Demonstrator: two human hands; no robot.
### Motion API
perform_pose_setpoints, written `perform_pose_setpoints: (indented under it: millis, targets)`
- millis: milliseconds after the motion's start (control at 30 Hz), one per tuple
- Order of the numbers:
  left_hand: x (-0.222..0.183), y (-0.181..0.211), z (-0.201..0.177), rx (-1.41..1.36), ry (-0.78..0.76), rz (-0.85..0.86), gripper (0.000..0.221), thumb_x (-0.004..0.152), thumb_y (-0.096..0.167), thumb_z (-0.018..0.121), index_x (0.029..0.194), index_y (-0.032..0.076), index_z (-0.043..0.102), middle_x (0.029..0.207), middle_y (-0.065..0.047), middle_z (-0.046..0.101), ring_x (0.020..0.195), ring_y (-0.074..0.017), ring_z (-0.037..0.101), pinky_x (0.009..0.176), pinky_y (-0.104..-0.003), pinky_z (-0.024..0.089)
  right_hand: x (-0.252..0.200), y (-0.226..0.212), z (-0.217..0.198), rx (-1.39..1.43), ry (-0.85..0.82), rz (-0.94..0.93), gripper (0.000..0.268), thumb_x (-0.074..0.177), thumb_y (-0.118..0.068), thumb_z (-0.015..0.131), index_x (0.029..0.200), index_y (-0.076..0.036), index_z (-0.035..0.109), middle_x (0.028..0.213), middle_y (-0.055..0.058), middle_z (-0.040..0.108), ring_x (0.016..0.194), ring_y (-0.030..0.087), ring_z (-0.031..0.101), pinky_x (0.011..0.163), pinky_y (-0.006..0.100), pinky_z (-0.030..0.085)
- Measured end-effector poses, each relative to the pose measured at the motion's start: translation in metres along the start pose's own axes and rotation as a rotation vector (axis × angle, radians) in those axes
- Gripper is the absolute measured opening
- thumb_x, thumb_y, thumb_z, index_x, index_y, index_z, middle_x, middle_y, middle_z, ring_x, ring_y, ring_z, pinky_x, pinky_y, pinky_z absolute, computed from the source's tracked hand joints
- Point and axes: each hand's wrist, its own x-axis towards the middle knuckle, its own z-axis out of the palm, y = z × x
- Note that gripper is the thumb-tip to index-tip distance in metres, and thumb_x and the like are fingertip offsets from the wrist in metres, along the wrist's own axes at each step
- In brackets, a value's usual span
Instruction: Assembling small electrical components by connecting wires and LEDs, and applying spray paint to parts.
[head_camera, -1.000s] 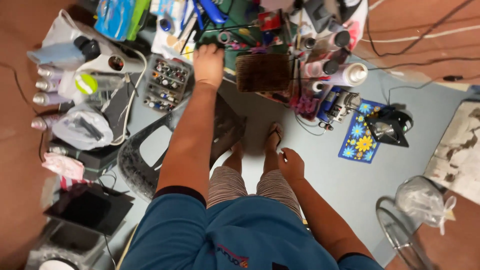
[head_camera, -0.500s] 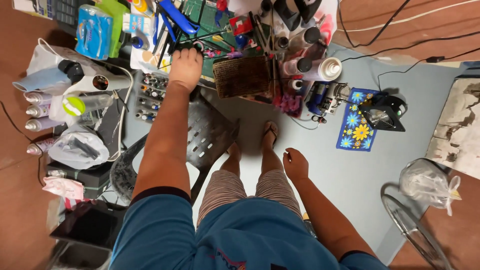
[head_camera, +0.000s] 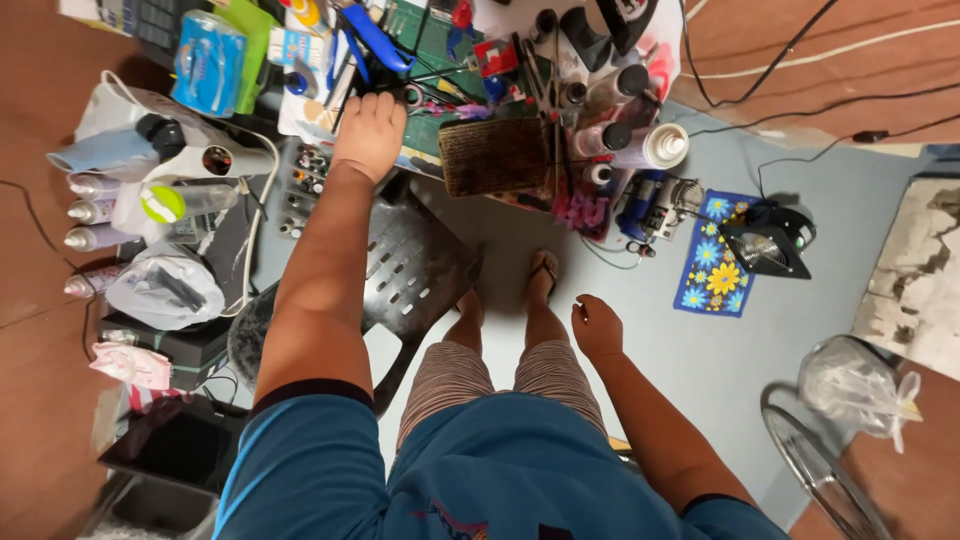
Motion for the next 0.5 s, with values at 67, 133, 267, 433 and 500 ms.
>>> perform_pose_setpoints:
  millis: [67, 133, 267, 433, 500]
  targets:
    - [-0.002, -0.005, -0.007, -0.007, 0.021, -0.002, 0.012, 0.084, 0.003, 0.058, 0.095, 0.008, 0.059, 0.092, -0.011, 0.051, 0.077, -0.0288, 0.05, 0.076, -0.041, 0.043, 0.002, -0.006, -0.002, -0.01, -0.017, -0.011, 0.039, 0.099, -0.029, 0.051, 0.127, -0.008, 0.068, 0.118, 0.007, 0.074, 0.102, 0.028, 0.07, 0.085, 0.044, 0.055]
    - [-0.004, -0.01, -0.013, -0.015, 0.041, -0.002, 0.014, 0.082, 0.003, 0.06, 0.096, 0.006, 0.059, 0.093, -0.011, 0.052, 0.079, -0.0291, 0.051, 0.077, -0.041, 0.045, 0.004, -0.014, -0.005, -0.02, -0.033, -0.021, 0.039, 0.1, -0.029, 0.05, 0.127, -0.007, 0.068, 0.117, 0.007, 0.074, 0.102, 0.028, 0.07, 0.084, 0.044, 0.056]
    - [-0.01, -0.019, -0.019, -0.009, -0.018, -0.01, 0.021, 0.078, 0.006, 0.06, 0.1, 0.008, 0.061, 0.097, -0.01, 0.054, 0.081, -0.0285, 0.052, 0.072, -0.039, 0.044, 0.009, -0.023, -0.004, -0.045, -0.054, -0.054, 0.037, 0.098, -0.029, 0.051, 0.125, -0.009, 0.068, 0.117, 0.008, 0.074, 0.103, 0.032, 0.069, 0.084, 0.046, 0.054]
    - [-0.008, -0.016, -0.014, -0.04, -0.077, -0.041, 0.023, 0.078, 0.003, 0.059, 0.1, 0.007, 0.06, 0.101, -0.012, 0.056, 0.084, -0.0288, 0.055, 0.069, -0.038, 0.049, 0.002, -0.05, -0.018, -0.058, -0.098, -0.074, 0.021, 0.097, -0.026, 0.05, 0.091, -0.009, 0.061, 0.081, 0.006, 0.064, 0.073, 0.026, 0.057, 0.065, 0.043, 0.044]
    - [-0.003, -0.011, -0.01, -0.179, -0.378, -0.095, 0.035, 0.08, 0.003, 0.055, 0.114, 0.0, 0.065, 0.116, -0.019, 0.062, 0.094, -0.0352, 0.062, 0.063, -0.044, 0.056, -0.002, -0.059, -0.023, -0.067, -0.116, -0.065, 0.023, 0.097, -0.024, 0.05, 0.079, -0.01, 0.049, 0.071, 0.005, 0.054, 0.065, 0.022, 0.048, 0.06, 0.041, 0.038]
